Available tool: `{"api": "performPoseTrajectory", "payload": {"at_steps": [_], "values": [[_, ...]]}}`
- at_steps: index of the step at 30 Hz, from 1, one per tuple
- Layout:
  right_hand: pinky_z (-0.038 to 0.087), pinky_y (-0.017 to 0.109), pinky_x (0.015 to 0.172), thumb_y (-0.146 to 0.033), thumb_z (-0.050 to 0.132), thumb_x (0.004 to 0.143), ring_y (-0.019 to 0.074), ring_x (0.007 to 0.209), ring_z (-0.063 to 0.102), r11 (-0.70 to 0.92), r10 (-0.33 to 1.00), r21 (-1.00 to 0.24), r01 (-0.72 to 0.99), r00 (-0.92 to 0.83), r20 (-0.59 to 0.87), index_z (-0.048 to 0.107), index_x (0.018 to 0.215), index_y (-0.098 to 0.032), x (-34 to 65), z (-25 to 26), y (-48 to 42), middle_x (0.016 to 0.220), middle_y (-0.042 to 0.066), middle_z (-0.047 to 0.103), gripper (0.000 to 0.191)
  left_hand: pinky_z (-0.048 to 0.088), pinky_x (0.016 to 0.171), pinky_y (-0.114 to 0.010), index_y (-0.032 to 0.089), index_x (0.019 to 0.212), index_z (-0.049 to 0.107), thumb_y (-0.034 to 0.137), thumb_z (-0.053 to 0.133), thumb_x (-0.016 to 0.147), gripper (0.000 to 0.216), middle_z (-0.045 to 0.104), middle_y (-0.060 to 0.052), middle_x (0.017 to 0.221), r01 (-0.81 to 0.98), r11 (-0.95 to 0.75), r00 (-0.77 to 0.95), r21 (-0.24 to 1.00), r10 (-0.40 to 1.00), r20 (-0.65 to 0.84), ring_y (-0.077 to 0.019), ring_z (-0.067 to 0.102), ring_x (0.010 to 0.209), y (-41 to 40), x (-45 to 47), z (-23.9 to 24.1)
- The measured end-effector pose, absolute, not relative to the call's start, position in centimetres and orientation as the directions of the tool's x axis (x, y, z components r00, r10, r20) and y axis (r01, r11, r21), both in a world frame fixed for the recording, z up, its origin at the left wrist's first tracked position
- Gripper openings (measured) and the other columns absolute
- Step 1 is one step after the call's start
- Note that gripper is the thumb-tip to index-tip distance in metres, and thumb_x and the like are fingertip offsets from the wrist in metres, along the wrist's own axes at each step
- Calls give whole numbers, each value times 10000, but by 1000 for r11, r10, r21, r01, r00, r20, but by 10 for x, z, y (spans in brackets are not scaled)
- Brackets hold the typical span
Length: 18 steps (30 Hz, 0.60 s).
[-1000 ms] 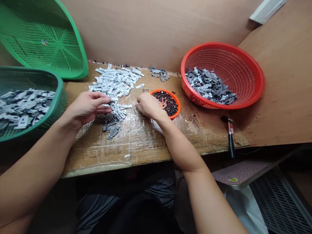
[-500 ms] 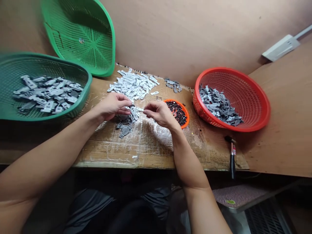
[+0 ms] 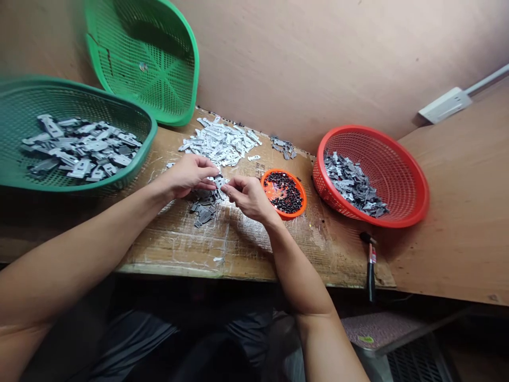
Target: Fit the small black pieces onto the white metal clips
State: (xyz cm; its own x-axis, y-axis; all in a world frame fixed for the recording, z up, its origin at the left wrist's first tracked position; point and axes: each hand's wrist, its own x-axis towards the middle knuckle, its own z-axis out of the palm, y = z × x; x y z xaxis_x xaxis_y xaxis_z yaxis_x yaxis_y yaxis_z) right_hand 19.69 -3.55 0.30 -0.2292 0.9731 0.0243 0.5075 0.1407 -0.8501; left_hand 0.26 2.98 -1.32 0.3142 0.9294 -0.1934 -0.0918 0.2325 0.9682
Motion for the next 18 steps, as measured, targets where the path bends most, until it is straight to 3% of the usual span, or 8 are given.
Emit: {"api": "performPoseTrajectory", "payload": {"at_steps": [5, 11, 15, 18], "values": [[319, 286, 529, -770, 739, 897, 127, 571, 432, 166, 978, -820, 548, -197, 66, 626, 704, -220, 201, -5, -31, 623, -2, 603, 593, 635, 657, -343, 179, 630, 714, 96, 873, 777, 232, 665, -24, 712, -100, 243, 300, 965, 932, -204, -151, 689, 593, 30, 3, -13], [321, 282, 527, -741, 729, 898, 116, 528, 416, 98, 988, -833, 545, -154, 16, 613, 716, -218, 199, -15, -27, 596, -11, 594, 566, 627, 647, -322, 181, 653, 720, 121, 890, 745, 202, 685, -29, 729, -100, 241, 308, 965, 930, -201, -144, 690, 595, 30, 3, -13], [362, 286, 557, -613, 711, 941, 127, 550, 488, 112, 985, -832, 544, -173, 20, 648, 753, -203, 206, -16, -23, 638, 4, 632, 456, 626, 640, -324, 175, 674, 718, 108, 898, 747, 205, 690, -35, 753, -92, 251, 296, 964, 931, -214, -149, 699, 602, 30, 3, -12], [388, 292, 603, -453, 670, 975, 136, 605, 528, 166, 986, -777, 608, -101, 132, 680, 792, -193, 227, -12, -19, 690, 11, 659, 318, 628, 660, -323, 170, 685, 700, 87, 879, 785, 221, 678, -42, 754, -67, 254, 279, 965, 933, -226, -144, 695, 618, 30, 2, -7]]}}
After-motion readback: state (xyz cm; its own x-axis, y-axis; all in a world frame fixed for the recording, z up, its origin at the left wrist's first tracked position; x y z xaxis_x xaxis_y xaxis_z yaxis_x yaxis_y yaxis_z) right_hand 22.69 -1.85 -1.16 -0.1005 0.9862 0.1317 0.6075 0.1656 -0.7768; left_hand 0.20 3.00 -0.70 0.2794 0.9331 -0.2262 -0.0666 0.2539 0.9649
